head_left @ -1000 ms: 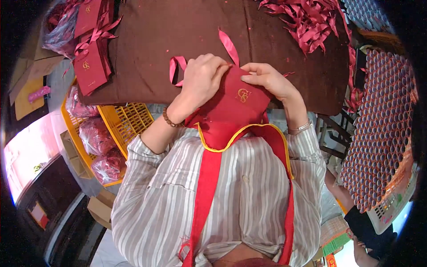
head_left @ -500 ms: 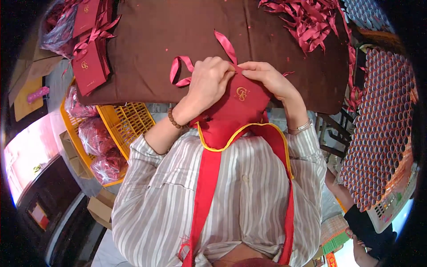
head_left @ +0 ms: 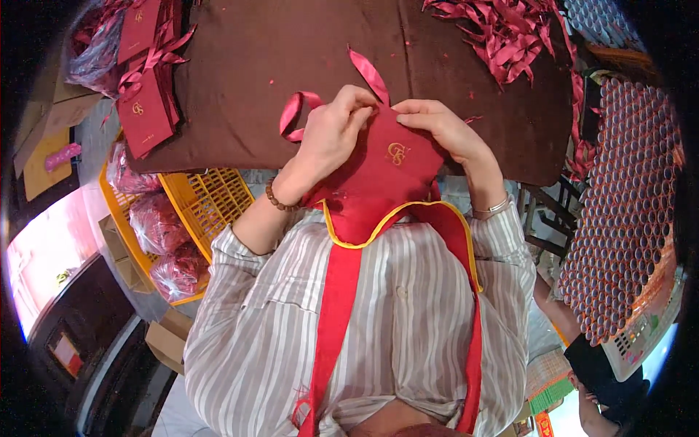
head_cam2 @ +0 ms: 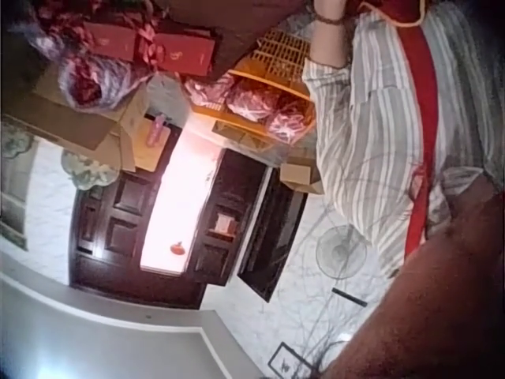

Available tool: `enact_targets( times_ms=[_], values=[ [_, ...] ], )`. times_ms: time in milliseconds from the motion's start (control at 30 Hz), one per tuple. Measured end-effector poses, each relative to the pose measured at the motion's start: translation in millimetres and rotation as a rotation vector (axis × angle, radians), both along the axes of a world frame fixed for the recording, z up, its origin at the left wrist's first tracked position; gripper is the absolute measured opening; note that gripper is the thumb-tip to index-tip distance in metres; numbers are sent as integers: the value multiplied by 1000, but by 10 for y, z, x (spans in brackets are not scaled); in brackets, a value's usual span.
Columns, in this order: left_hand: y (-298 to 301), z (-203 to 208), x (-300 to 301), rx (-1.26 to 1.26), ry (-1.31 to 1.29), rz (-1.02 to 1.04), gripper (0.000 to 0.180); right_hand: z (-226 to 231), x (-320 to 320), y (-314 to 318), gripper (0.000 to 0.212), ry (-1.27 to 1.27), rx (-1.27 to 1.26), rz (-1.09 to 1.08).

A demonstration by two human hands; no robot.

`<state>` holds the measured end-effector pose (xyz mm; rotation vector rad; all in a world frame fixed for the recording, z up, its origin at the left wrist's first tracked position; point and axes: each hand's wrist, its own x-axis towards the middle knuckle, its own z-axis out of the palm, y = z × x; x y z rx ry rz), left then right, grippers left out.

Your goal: The person ties red ribbons onto small red gift boxes by hand.

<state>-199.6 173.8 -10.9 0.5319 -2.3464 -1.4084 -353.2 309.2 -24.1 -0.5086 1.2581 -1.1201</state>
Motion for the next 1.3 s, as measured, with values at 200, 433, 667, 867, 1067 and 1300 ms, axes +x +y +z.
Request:
enact_targets(
  times_ms=[200,433,667,867,1067,1300],
  values=[
    [-116,3,59,320,-158,-190,18,-82,13,24,28,17,-10,-43],
    [-60,53,18,159,-293,-144,15,-65,10,19,28,38,5,-31],
    [-21,-79,-10,-202,-11,-107,10,-17,22,6,28,64,-6,-10],
    [48,-54,-39,-362,41,-84,8,-17,35,5,27,78,4,-14],
    [109,-85,-56,-478,71,-73,7,1,84,-14,26,238,11,27],
    [157,-77,-45,-620,47,-98,11,28,126,37,30,267,-58,-49]
  ],
)
